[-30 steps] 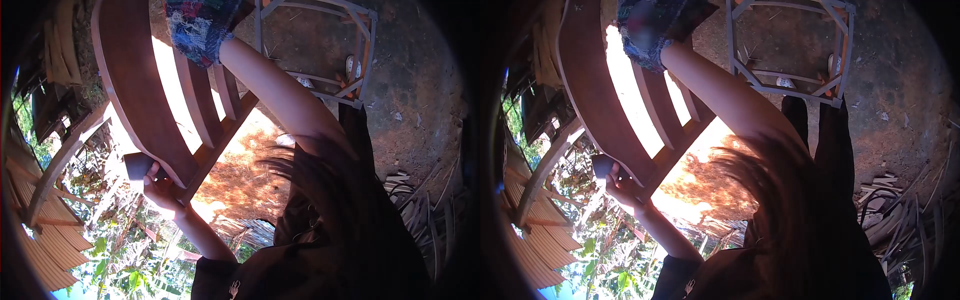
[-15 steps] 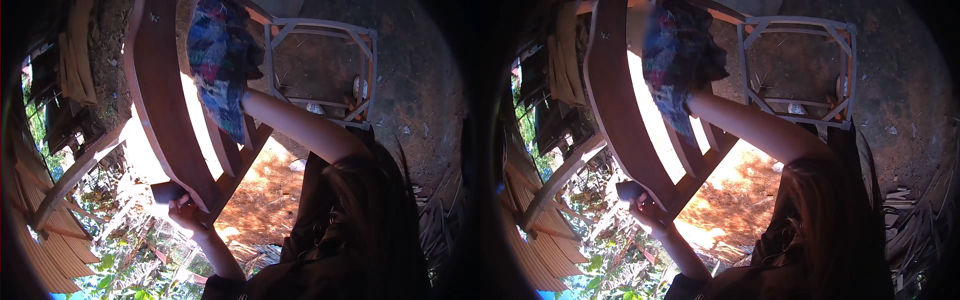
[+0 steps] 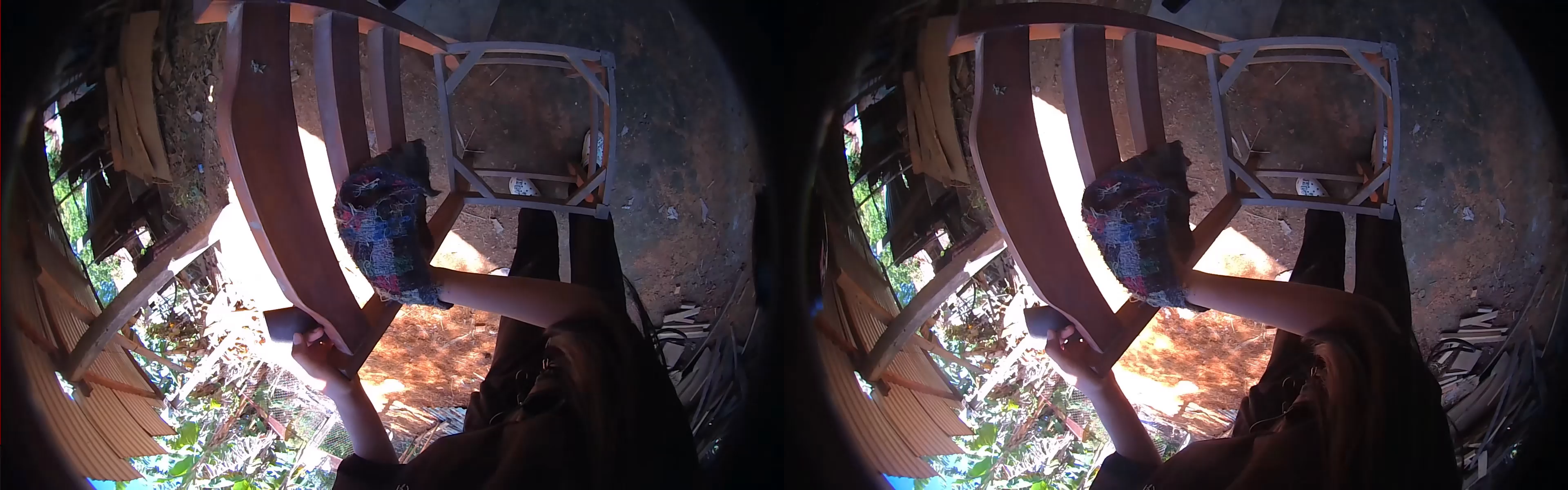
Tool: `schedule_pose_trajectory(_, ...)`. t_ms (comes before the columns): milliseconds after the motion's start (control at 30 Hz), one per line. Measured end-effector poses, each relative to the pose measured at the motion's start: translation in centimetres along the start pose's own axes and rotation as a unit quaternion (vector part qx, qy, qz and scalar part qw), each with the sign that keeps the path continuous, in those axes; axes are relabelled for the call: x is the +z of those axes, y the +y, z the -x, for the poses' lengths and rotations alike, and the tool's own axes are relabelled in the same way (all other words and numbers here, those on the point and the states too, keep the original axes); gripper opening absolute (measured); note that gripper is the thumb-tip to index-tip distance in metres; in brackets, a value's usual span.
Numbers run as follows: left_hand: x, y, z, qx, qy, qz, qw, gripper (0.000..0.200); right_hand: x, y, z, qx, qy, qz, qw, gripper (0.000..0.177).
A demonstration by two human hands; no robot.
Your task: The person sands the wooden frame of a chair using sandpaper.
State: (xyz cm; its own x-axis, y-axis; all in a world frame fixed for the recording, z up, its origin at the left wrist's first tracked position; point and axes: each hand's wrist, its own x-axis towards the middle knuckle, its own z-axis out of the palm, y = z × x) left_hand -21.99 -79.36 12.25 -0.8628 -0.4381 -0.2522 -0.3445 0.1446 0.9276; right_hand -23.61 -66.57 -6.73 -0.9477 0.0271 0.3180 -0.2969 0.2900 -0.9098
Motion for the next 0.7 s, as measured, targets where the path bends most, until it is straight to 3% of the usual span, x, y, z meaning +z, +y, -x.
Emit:
schedule_pose_trajectory(100, 1.9, 1.5, 0.4, -0.036, 0.027, -0.012, 0.999, 0.031, -1.2, 2.3, -2.8, 0.02, 0.038, 0.004, 0.999, 0.038)
schedule_pose_trajectory(133, 1.3, 1.3, 0.2, -0.017, -0.006, -0.014, 1.0, 0.025, -1.7, 3.4, -5.0, 0.033, 0.07, 0.007, 0.997, 0.039)
schedule_pose_trajectory(233, 3.1, 2.0, 0.3, -0.066, 0.065, 0.036, 0.995, 0.024, -3.8, 6.8, -12.5, 0.067, 0.169, 0.024, 0.983, 0.04)
schedule_pose_trajectory(367, 3.7, 2.8, 1.1, -0.066, 0.044, 0.01, 0.997, 0.025, -5.3, 9.4, -17.1, 0.109, 0.245, 0.018, 0.963, 0.041)
schedule_pose_trajectory(567, 3.6, 2.2, 0.9, -0.042, 0.088, -0.008, 0.995, 0.023, -4.6, 9.6, -14.1, 0.158, 0.24, 0.0, 0.958, 0.044)
schedule_pose_trajectory(700, 2.1, 0.6, 0.1, 0.003, 0.095, 0.006, 0.995, 0.027, -2.2, 6.2, -6.0, 0.17, 0.152, -0.016, 0.974, 0.045)
